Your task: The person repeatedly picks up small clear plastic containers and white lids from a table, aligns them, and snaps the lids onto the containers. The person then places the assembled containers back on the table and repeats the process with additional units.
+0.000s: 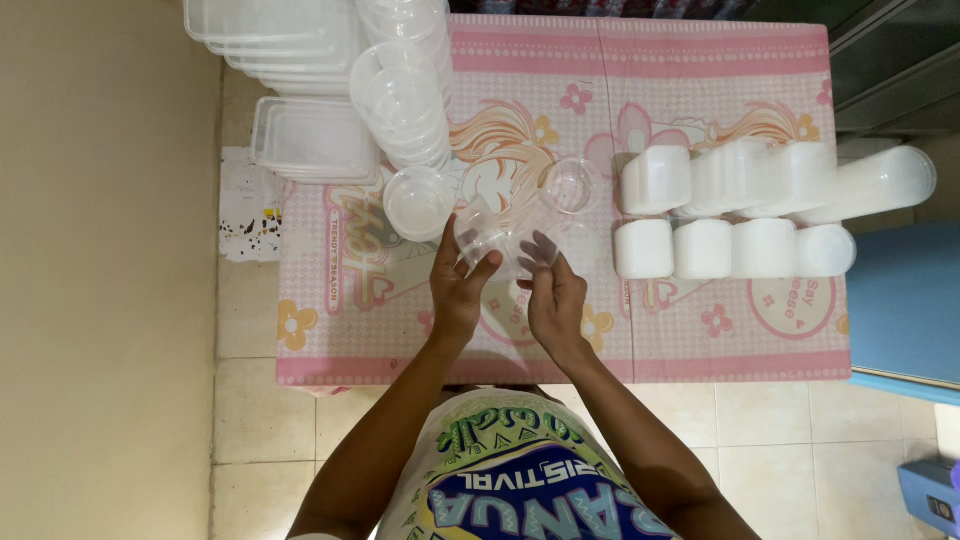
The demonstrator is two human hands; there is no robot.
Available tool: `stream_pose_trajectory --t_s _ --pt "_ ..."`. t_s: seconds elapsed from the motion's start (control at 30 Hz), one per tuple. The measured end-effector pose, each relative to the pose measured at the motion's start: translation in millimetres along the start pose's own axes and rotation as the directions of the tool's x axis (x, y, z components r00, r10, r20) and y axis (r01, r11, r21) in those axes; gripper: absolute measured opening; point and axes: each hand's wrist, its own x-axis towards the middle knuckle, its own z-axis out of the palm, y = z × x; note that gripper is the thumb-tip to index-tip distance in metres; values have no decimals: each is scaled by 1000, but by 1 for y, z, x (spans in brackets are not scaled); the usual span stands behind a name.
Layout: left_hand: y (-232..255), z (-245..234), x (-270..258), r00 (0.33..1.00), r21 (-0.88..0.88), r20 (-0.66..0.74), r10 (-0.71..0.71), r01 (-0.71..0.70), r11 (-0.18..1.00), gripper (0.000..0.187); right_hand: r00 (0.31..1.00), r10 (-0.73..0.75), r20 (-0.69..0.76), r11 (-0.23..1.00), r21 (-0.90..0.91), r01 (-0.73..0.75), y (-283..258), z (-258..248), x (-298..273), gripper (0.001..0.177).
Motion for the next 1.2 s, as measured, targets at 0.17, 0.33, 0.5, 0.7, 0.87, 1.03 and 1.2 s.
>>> stream_pose_trajectory --t_s 0.17,0.33,0.5,0.7,0.87,1.03,1.2 --pt "-11 -11 -2 993 -227 -7 -119 114 967 75 989 130 -74 980 161 -116 9 -6 3 40" --pt "-23 -40 8 914 -417 198 -353 405 814 82 958 281 -49 896 372 -244 38 -27 13 34" --pt "-32 -68 7 790 -418 348 -505 613 670 89 882 453 -130 789 519 -329 99 -61 28 37" --pt "-56 -86 -2 767 -521 344 -542 636 570 88 709 664 -238 700 530 -478 198 -100 33 49" --pt "-75 -90 -6 731 -438 341 -592 680 588 87 663 703 -257 683 505 -529 264 -103 35 56" --pt "-82 -85 -4 706 -439 325 -630 702 560 88 691 667 -279 728 441 -524 287 -97 46 57" --pt "-79 -80 -1 735 -443 304 -606 672 593 83 696 582 -420 798 130 -589 292 -92 52 49"
